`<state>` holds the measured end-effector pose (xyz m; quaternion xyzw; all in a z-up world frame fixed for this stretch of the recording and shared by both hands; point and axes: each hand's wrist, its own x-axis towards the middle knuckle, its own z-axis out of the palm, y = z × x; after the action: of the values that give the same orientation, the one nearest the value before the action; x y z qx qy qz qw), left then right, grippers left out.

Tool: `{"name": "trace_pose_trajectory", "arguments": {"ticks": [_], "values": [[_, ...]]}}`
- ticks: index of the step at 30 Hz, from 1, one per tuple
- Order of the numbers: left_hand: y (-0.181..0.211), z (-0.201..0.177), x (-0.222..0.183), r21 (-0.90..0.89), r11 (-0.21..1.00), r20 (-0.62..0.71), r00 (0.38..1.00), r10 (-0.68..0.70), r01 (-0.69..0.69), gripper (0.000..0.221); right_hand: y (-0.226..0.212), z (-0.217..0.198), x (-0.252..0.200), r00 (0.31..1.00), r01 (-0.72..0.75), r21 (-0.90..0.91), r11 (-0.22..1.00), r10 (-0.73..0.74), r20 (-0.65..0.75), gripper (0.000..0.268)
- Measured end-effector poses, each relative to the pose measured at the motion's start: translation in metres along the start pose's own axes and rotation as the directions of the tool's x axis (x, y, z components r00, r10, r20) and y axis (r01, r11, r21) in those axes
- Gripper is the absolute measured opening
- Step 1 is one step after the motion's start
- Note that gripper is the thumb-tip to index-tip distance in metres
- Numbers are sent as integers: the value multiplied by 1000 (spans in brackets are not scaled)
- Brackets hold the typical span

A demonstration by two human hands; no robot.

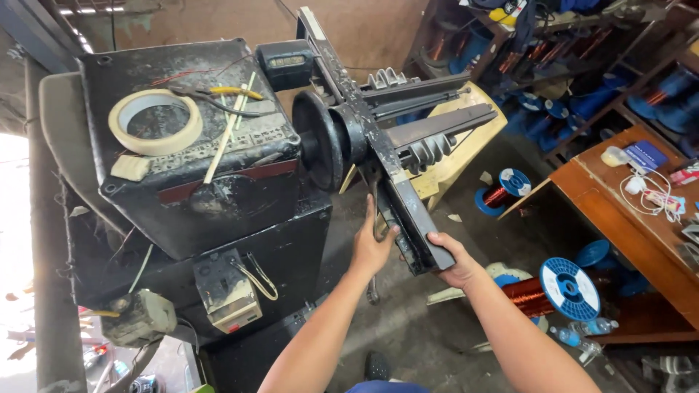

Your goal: Mounting and securing metal molds onto a winding machine using a wrench

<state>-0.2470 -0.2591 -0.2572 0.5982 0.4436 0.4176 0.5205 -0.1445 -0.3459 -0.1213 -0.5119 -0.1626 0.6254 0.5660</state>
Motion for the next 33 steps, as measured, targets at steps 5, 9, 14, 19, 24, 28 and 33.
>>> {"name": "trace_pose_trajectory", "arguments": {"ticks": [5,9,14,19,24,28,33], "values": [[-15,1,24,-14,999,-17,999,49,-49,96,7,-14,8,1000,4,-14,1000,-3,24,30],[4,-5,13,55,998,4,1000,19,-19,101,3,-13,6,998,21,-22,1000,-20,65,24],[28,-4,0,119,992,-7,999,-44,44,110,11,-28,18,996,28,-7,1000,-27,90,25],[36,-4,-9,150,986,46,996,-81,73,125,27,-76,62,998,19,-22,1000,-17,68,31],[51,-13,-32,144,979,105,981,-163,147,142,37,-115,98,998,-45,-114,992,49,30,47],[21,-1,-42,157,926,150,919,-365,342,151,2,-77,70,991,-132,-408,903,134,-25,71],[46,-1,-55,108,886,200,863,-464,452,133,-17,-28,48,998,-52,-571,819,23,-58,65]]}}
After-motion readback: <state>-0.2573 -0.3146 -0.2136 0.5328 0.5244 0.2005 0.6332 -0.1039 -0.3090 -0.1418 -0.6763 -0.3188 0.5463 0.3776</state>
